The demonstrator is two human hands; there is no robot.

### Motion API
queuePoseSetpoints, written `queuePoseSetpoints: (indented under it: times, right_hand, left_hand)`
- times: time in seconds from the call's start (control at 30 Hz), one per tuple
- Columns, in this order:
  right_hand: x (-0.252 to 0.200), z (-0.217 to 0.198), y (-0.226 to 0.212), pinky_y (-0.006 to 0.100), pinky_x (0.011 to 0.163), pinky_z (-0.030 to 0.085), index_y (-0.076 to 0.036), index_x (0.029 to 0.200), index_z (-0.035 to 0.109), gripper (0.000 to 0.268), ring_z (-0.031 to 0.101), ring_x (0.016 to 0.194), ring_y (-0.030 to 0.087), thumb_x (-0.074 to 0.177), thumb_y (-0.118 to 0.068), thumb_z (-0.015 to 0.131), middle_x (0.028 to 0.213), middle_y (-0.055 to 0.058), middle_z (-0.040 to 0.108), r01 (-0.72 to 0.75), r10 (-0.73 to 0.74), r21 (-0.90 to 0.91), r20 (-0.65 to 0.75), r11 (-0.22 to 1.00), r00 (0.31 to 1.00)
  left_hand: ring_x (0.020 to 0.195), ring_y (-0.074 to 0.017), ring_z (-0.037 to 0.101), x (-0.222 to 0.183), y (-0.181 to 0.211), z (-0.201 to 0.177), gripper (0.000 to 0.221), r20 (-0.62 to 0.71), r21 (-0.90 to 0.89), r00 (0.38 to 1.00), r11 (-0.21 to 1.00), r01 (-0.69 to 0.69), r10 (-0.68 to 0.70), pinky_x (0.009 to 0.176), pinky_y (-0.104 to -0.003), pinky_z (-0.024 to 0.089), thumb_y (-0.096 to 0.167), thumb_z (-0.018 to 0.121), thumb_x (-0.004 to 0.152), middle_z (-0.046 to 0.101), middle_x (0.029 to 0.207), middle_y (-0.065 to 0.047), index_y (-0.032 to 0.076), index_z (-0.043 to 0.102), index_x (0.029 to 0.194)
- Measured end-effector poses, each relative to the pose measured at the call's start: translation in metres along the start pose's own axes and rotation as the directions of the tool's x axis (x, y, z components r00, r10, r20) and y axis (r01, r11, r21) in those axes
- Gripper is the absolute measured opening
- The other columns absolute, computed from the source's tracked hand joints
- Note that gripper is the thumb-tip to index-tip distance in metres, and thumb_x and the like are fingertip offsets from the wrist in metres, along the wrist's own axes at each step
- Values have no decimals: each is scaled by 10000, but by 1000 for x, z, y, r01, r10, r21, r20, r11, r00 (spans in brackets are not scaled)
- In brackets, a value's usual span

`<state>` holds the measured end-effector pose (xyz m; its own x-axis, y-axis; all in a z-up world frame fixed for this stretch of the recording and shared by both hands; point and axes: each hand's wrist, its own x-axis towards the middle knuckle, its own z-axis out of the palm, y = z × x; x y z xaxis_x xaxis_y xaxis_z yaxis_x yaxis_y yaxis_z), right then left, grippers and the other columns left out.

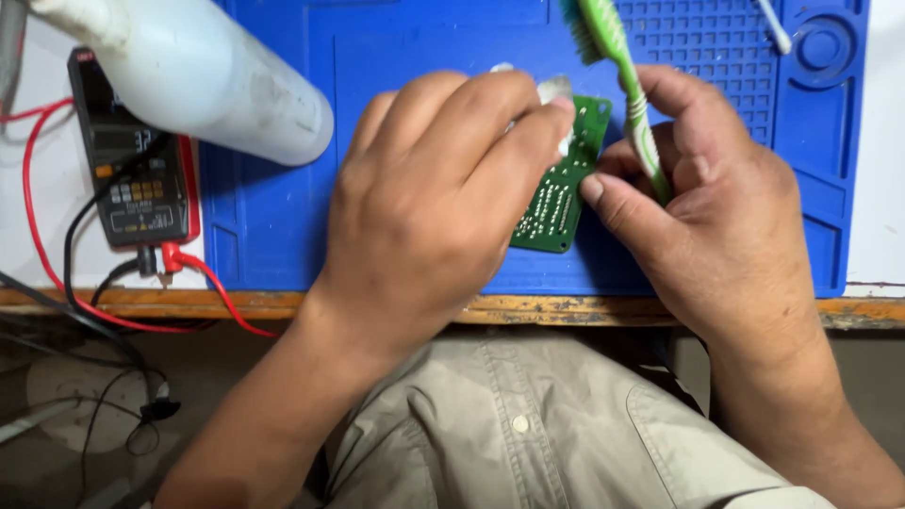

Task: Cleaning a circuit board with a brush and testing its components using a multimeter

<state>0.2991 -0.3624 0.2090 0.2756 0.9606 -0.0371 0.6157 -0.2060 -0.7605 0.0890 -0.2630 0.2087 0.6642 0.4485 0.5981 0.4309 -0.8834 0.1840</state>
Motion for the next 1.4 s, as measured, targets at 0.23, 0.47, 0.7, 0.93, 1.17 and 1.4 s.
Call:
queuePoseSetpoints:
  times: [0.23,0.47,0.7,0.93,1.17,1.4]
  right_hand:
    - [1,1,0,282,1077,558,-54,1705,585,719,780,1089,119,1046,-56,873,1106,36,784,12,-12,66,-5,998,1000]
    - [1,2,-4,224,934,502,-25,1704,562,663,629,938,62,1105,-32,845,1041,3,717,-1,3,125,-15,992,1000]
    - [3,-1,-4,283,1033,548,-77,1695,581,711,784,1053,107,1039,-71,856,1096,19,801,16,-16,33,6,999,1000]
    - [0,0,-1,303,1084,545,-47,1665,618,614,773,1080,109,1089,-113,824,1183,37,855,40,-39,39,-26,998,999]
    - [-1,4,0,299,1156,656,-15,1688,670,601,782,1185,154,1113,21,843,1286,100,826,64,-56,148,-55,987,997]
    - [-21,2,3,297,950,610,89,1520,636,333,713,1003,219,1276,207,831,1228,197,718,239,-184,207,-252,949,950]
  left_hand:
    - [1137,-347,716,7,5,-1,89,4,25,1000,1000,12,-13,966,-503,621,93,839,1251,759,1342,-85,69,860,1334]
    - [1164,-247,676,16,16,24,136,9,146,993,982,-119,119,922,-433,504,93,794,1145,766,1271,-15,182,821,1045]
    - [1200,-306,738,13,-6,-12,105,122,-15,975,983,-184,184,959,-476,506,149,735,1248,782,1256,-51,129,822,1192]
    - [1072,-383,816,-30,-5,-27,218,111,-117,910,904,412,-400,898,-513,610,37,633,1218,866,1245,-185,-37,771,1369]
    - [944,-285,836,-34,-10,-11,321,299,-331,819,751,571,-491,801,-427,618,263,689,1140,898,1107,-98,82,846,1353]
    - [1073,-329,832,-36,-5,-7,163,-62,-319,941,900,298,-334,933,-427,690,1,895,1154,855,1215,-151,-3,842,1308]
